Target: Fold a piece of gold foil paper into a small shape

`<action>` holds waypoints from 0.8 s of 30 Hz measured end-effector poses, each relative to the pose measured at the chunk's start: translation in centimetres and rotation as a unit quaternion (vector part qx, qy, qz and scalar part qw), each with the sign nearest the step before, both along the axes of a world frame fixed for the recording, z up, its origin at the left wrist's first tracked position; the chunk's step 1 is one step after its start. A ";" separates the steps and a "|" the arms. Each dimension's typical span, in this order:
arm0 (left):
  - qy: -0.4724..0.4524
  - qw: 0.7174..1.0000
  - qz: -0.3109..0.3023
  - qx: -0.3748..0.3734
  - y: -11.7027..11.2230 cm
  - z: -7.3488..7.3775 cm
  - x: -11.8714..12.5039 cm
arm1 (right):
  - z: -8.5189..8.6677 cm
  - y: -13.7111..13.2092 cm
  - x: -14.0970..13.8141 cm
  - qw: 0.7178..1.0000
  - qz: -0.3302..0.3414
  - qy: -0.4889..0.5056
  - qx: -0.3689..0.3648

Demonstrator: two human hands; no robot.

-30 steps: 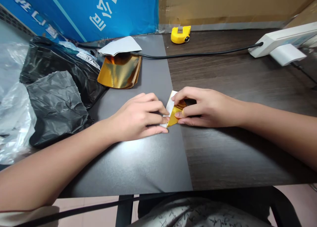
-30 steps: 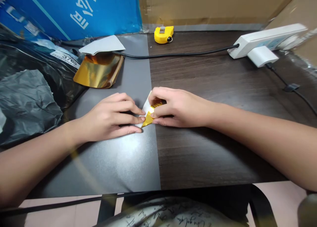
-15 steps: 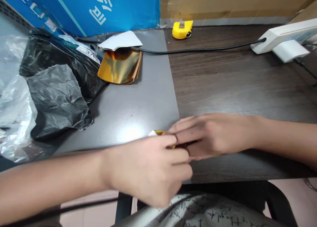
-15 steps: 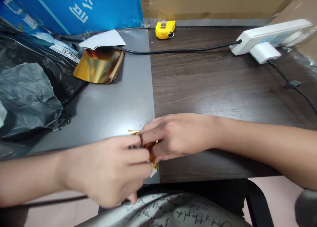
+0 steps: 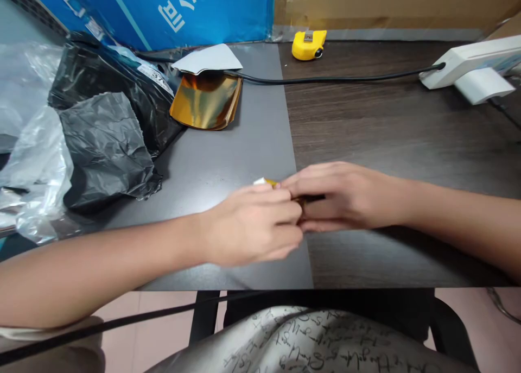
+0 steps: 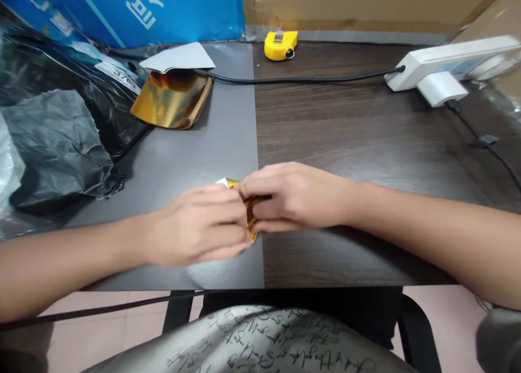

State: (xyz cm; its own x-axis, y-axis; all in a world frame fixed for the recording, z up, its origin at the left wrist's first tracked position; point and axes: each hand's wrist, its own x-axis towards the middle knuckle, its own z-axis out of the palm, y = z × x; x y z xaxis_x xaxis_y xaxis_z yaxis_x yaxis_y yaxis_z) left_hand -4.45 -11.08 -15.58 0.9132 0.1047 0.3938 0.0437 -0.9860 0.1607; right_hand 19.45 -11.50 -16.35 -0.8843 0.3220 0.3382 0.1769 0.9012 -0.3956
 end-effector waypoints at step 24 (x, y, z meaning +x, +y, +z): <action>0.118 0.955 0.090 -0.256 3.1 0.3 0.1 | 0.9 1.8 1.6 0.997 0.047 -0.046 0.046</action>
